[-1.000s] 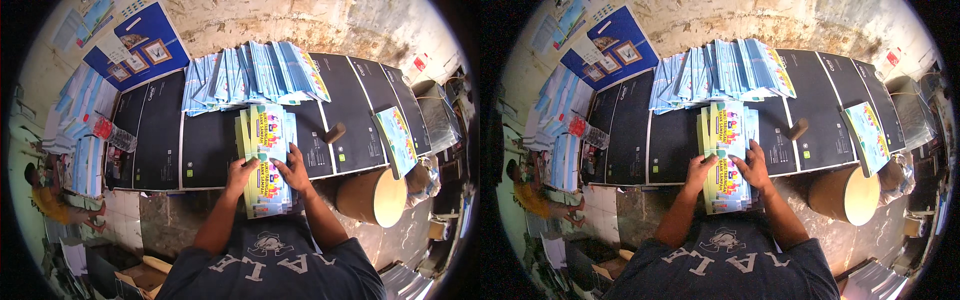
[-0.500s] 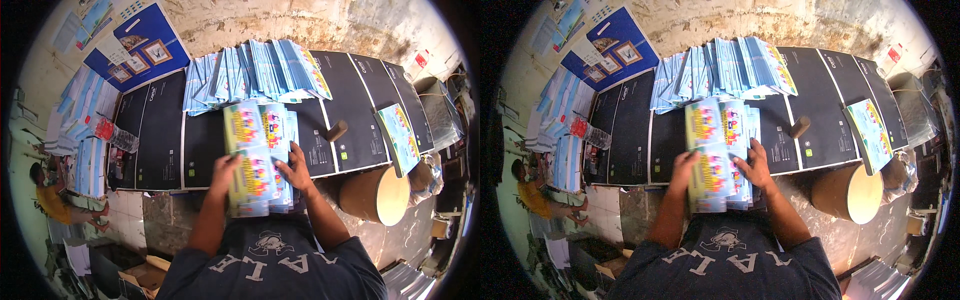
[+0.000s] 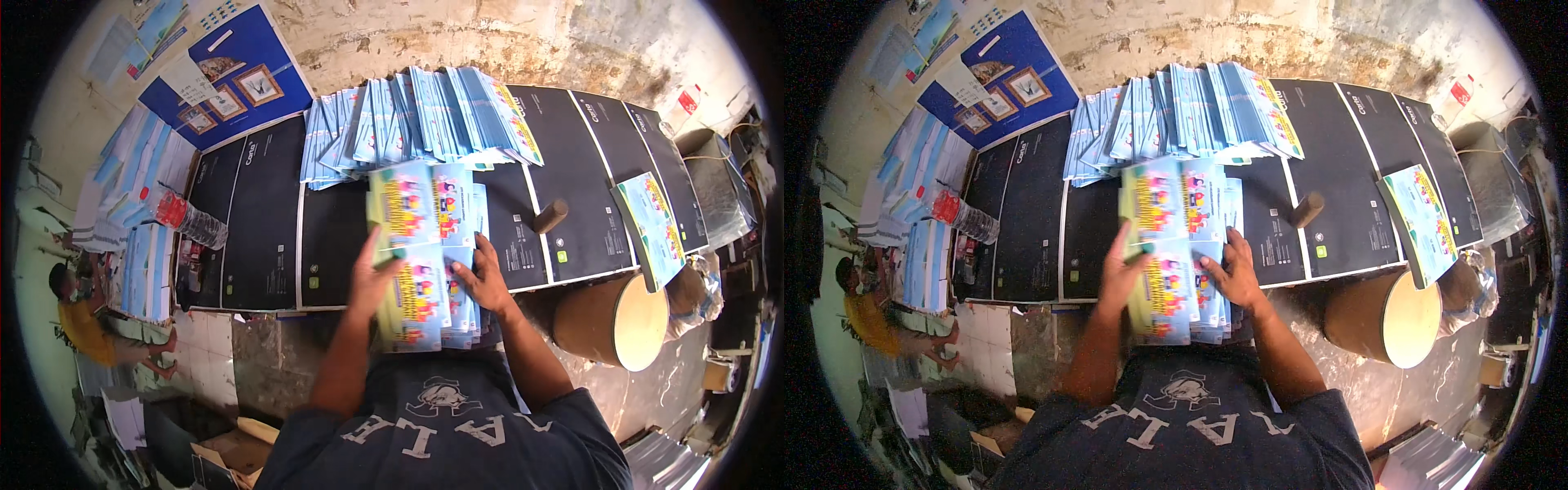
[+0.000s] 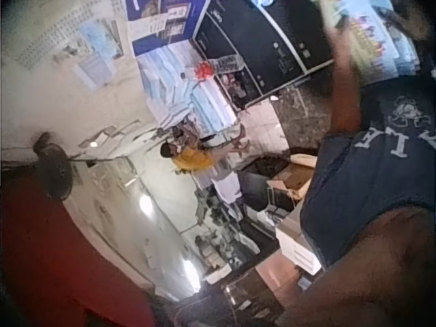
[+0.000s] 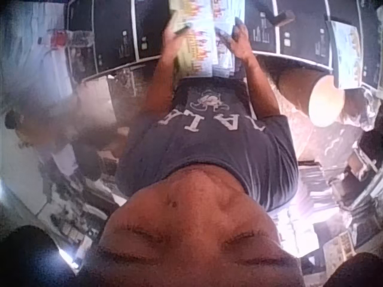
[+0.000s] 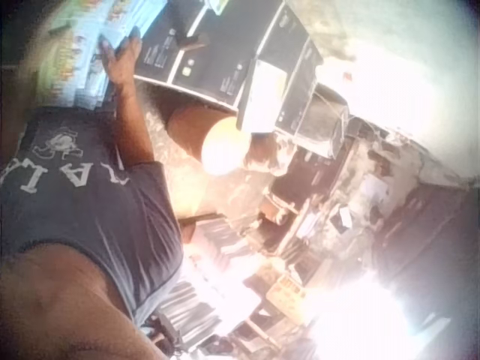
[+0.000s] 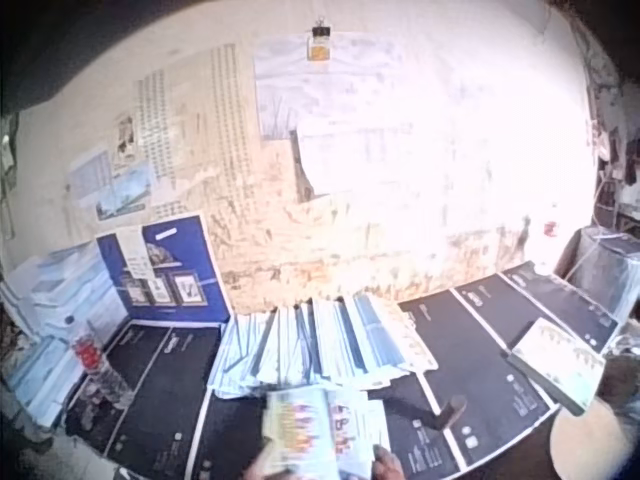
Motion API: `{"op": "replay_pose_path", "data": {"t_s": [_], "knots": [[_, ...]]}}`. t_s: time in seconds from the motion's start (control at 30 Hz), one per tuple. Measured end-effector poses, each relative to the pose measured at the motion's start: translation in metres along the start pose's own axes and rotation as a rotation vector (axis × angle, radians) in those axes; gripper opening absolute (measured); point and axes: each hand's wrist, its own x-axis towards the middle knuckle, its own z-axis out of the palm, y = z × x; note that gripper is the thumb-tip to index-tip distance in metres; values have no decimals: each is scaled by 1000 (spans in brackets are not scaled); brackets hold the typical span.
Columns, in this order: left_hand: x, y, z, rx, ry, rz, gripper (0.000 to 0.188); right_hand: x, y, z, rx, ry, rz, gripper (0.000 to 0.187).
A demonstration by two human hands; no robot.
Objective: The person folds printed paper sheets by hand, creases the edges using a small wooden block, and then aligns and stacks the folded booklets on the table.
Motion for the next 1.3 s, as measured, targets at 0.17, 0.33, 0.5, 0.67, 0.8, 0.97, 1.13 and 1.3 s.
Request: {"op": "replay_pose_path", "data": {"t_s": [0.17, 0.33, 0.5, 0.67, 0.8, 0.97, 1.13, 1.3], "knots": [[4, -28, 27, 123, -18, -20, 78, 1, 1, 7, -5, 21, 4, 58], [11, -15, -5, -66, -26, 2, 53, 0, 1, 3, 52, 0, 81, 60], [5, -8, 4, -111, -81, -275, 41, 0, -4, -1, 19, -9, 36, 59], [-4, -20, 25, 44, -114, -265, 29, -1, -1, 4, -31, 4, 26, 62], [-5, -23, 21, 65, -17, -237, 29, -1, -4, 1, -4, -11, 41, 62], [-7, 5, -35, -3, 185, -269, 30, 0, 2, -3, 75, -5, 64, 54], [-4, 40, -49, -64, 78, -281, 27, -1, 12, 1, 29, 32, -15, 48], [5, -25, 23, 28, 20, -300, 29, -1, 6, 6, 19, 13, 14, 65]]}}
